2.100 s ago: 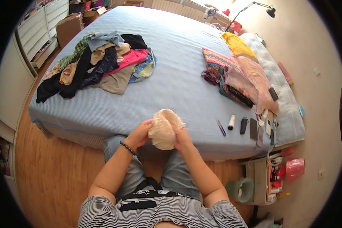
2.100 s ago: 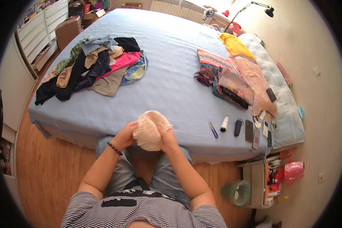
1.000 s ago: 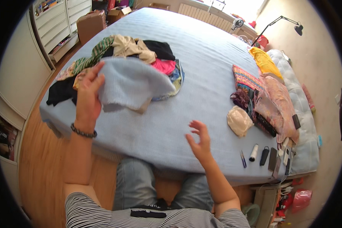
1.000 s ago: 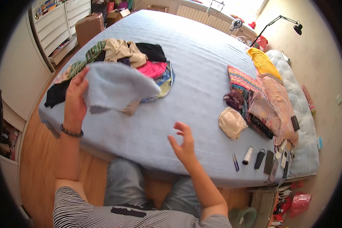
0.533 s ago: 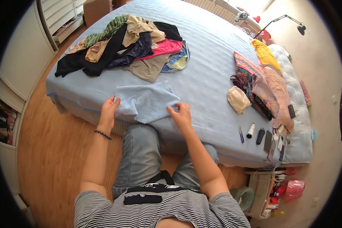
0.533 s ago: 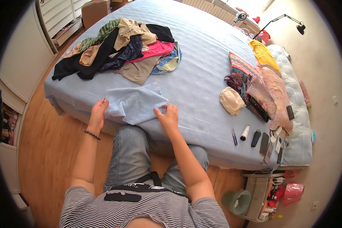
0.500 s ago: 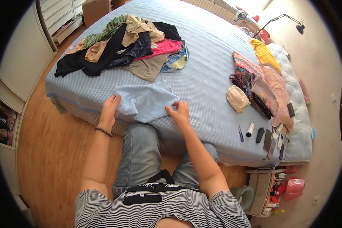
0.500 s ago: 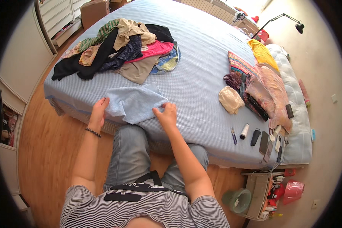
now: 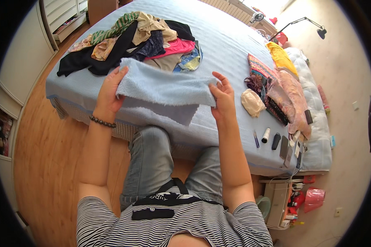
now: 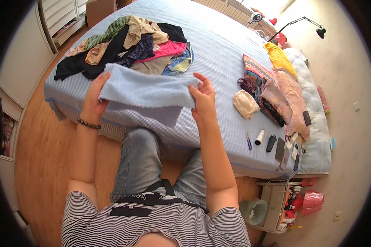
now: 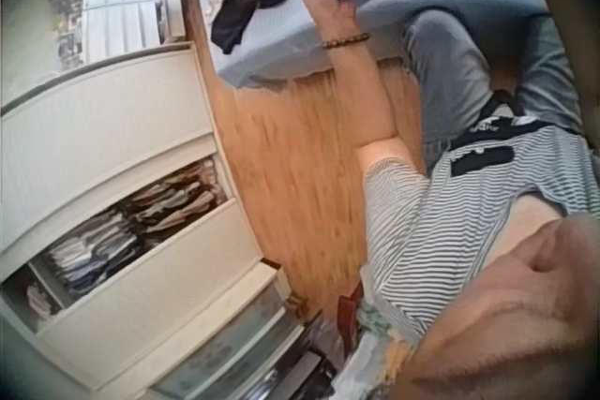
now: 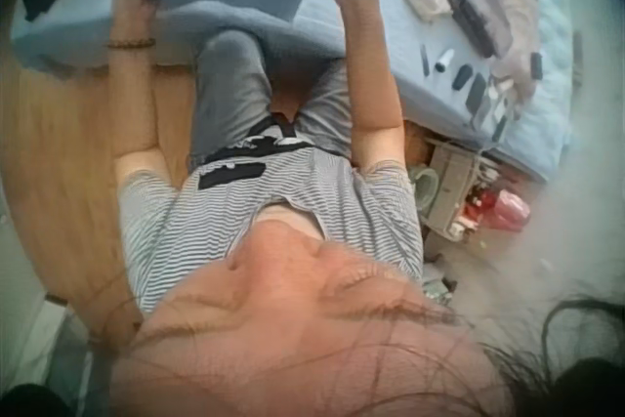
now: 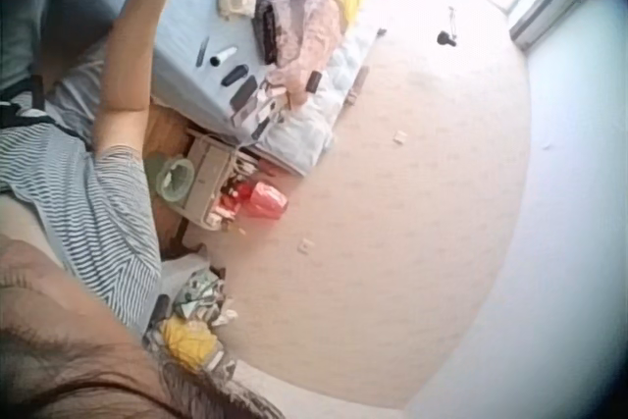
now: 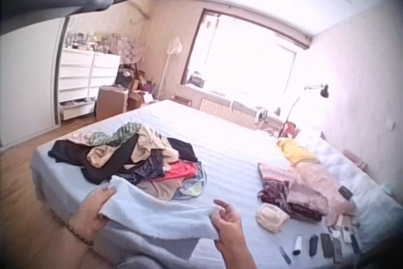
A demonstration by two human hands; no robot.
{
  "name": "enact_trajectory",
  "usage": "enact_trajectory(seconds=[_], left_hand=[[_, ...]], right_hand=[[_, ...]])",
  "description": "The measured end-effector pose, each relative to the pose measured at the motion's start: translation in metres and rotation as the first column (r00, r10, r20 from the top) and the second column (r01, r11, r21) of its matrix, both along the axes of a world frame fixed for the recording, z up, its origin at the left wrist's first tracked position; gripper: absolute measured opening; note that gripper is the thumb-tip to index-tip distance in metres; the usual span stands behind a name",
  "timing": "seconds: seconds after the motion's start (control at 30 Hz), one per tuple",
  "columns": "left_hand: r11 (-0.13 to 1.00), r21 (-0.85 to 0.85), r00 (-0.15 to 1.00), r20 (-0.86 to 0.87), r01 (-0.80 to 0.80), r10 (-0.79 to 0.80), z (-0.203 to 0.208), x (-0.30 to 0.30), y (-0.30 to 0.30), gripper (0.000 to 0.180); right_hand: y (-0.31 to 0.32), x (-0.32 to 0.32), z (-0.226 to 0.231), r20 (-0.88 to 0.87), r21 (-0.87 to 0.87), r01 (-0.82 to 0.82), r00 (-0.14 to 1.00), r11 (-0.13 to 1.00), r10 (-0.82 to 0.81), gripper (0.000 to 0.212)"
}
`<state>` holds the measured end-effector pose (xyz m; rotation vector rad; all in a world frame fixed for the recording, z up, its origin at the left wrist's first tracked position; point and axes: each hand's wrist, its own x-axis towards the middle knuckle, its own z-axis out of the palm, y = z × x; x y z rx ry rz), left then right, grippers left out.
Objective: The person sits on the floor in front of a bed and folds a floral patterned top, smoothing it out and aligning the edges. They then pick up a green and white striped shirt and begin folding it as well.
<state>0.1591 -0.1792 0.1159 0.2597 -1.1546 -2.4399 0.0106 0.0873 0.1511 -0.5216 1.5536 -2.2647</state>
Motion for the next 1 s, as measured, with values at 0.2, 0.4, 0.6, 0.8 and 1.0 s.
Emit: enact_trajectory(seconds=[0.2,0.4,0.6,0.8,1.0], left_hand=[[0.981,-0.189,0.995,0.082,-0.033,0.049,0.013,0.041,0.017,0.039],[0.984,-0.141,0.936,0.348,0.106,-0.051,-0.107,0.099,0.044,0.068],[0.975,-0.062,0.881,0.442,0.215,-0.167,-0.129,0.121,0.061,0.043],[0.970,0.157,0.935,0.278,0.183,-0.221,-0.090,0.103,0.029,0.025],[0.938,0.337,0.985,0.119,0.081,-0.128,-0.085,-0.010,-0.005,0.046]], right_hand=[[0.030,0.019,-0.002,-0.077,0.057,-0.048,0.996,0.997,0.052,0.045],[0.070,0.060,-0.121,0.328,0.259,-0.131,0.944,0.957,0.040,0.044],[0.094,0.075,-0.156,0.372,0.378,-0.285,0.918,0.881,0.137,0.029],[0.086,0.038,-0.108,0.494,0.153,-0.262,0.855,0.953,0.156,0.021],[0.015,-0.043,-0.106,0.575,-0.116,-0.054,0.810,0.992,0.112,0.027]])
